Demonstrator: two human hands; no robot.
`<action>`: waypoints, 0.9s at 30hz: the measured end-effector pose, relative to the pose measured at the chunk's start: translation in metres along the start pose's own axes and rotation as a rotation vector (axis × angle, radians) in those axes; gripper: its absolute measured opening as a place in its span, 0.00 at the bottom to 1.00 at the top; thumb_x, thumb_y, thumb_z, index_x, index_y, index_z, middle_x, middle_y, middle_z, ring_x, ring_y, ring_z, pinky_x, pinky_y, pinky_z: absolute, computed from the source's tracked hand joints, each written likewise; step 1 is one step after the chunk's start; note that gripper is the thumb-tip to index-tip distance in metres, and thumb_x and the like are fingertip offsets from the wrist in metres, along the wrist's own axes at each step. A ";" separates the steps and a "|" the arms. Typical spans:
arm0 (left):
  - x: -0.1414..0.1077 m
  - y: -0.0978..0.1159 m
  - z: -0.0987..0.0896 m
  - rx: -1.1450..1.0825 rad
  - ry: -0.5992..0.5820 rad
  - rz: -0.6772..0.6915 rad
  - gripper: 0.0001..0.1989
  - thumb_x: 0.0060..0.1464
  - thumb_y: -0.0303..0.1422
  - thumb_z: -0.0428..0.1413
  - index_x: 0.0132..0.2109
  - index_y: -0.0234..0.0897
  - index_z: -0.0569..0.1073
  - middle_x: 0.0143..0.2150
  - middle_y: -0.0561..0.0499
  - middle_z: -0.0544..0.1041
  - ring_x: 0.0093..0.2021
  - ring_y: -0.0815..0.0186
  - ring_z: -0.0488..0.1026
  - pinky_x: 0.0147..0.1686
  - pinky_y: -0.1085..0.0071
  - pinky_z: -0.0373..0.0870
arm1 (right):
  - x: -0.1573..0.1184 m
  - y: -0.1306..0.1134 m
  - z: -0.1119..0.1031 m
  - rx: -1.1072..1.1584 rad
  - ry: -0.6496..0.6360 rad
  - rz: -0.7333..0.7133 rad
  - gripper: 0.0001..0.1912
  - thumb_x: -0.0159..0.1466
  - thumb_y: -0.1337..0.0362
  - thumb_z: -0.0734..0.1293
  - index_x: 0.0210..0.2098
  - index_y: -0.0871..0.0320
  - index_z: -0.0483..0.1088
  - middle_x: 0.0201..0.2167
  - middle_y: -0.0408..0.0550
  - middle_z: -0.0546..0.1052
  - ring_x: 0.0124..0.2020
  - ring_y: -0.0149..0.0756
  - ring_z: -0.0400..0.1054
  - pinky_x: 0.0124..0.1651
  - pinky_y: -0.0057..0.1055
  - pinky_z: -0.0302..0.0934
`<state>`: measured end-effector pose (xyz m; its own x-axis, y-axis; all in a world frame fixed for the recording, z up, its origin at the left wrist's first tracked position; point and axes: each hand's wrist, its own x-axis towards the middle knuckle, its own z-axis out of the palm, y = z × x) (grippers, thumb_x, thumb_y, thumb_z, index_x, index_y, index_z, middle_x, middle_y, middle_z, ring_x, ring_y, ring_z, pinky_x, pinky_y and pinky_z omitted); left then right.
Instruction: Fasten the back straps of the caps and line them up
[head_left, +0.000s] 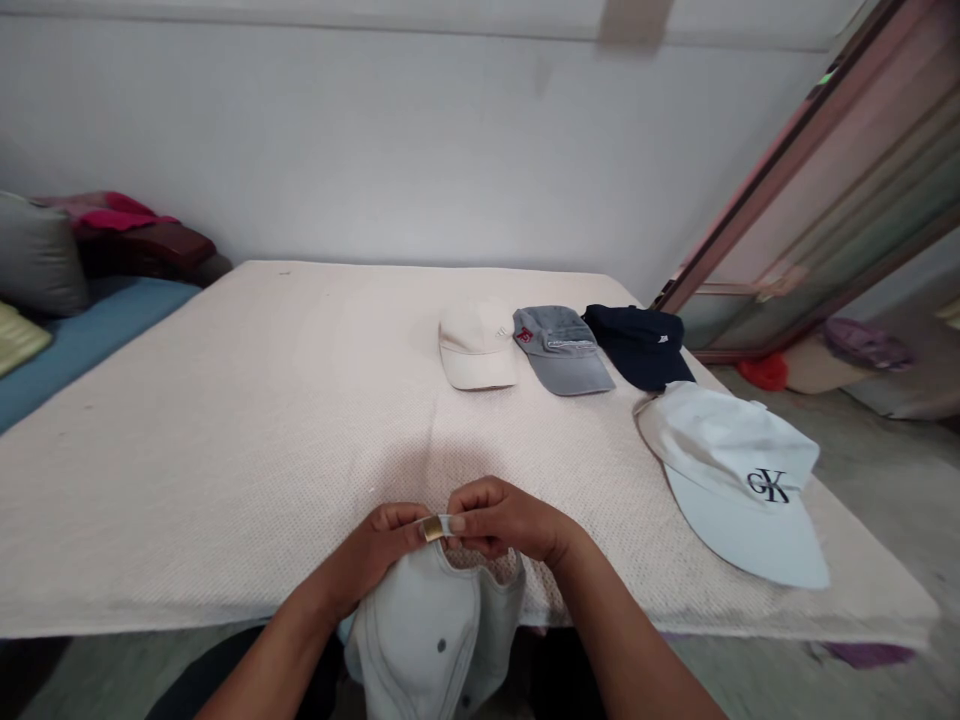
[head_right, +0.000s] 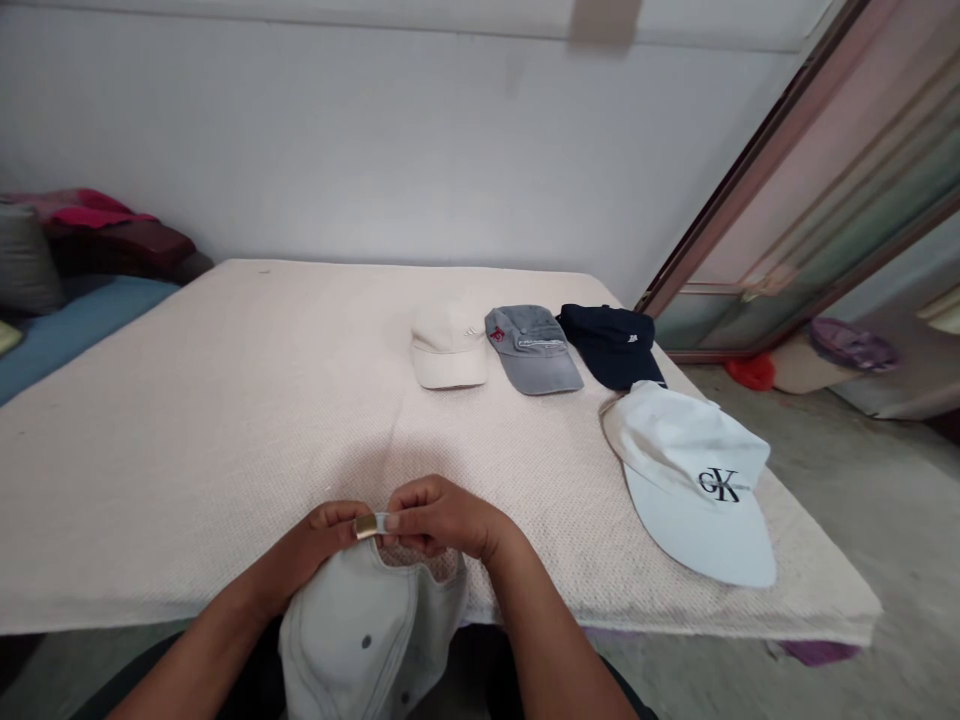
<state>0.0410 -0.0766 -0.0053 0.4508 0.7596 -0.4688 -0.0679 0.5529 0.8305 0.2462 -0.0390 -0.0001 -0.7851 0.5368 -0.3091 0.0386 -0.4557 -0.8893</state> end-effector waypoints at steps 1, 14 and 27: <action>0.000 0.000 0.000 -0.009 -0.001 -0.002 0.11 0.49 0.39 0.60 0.30 0.33 0.75 0.23 0.54 0.71 0.22 0.73 0.61 0.25 0.75 0.55 | 0.000 0.000 0.000 -0.005 0.005 -0.003 0.09 0.58 0.61 0.67 0.27 0.61 0.68 0.14 0.35 0.61 0.15 0.20 0.48 0.18 0.21 0.41; 0.002 -0.001 0.005 -0.068 0.018 0.004 0.12 0.48 0.38 0.60 0.28 0.31 0.74 0.20 0.54 0.69 0.19 0.74 0.59 0.22 0.76 0.53 | 0.004 0.002 0.001 0.034 0.025 -0.027 0.08 0.54 0.64 0.69 0.32 0.60 0.68 0.17 0.35 0.62 0.16 0.21 0.51 0.17 0.20 0.43; 0.001 0.004 0.006 -0.033 -0.005 0.044 0.11 0.51 0.36 0.58 0.29 0.31 0.75 0.23 0.51 0.73 0.22 0.71 0.63 0.24 0.75 0.57 | 0.002 0.001 0.002 0.013 0.053 -0.069 0.12 0.56 0.63 0.69 0.39 0.59 0.68 0.18 0.34 0.63 0.16 0.21 0.51 0.17 0.20 0.46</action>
<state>0.0464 -0.0753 -0.0012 0.4515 0.7814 -0.4307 -0.1168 0.5303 0.8397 0.2435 -0.0399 -0.0010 -0.7516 0.6039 -0.2655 -0.0223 -0.4255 -0.9047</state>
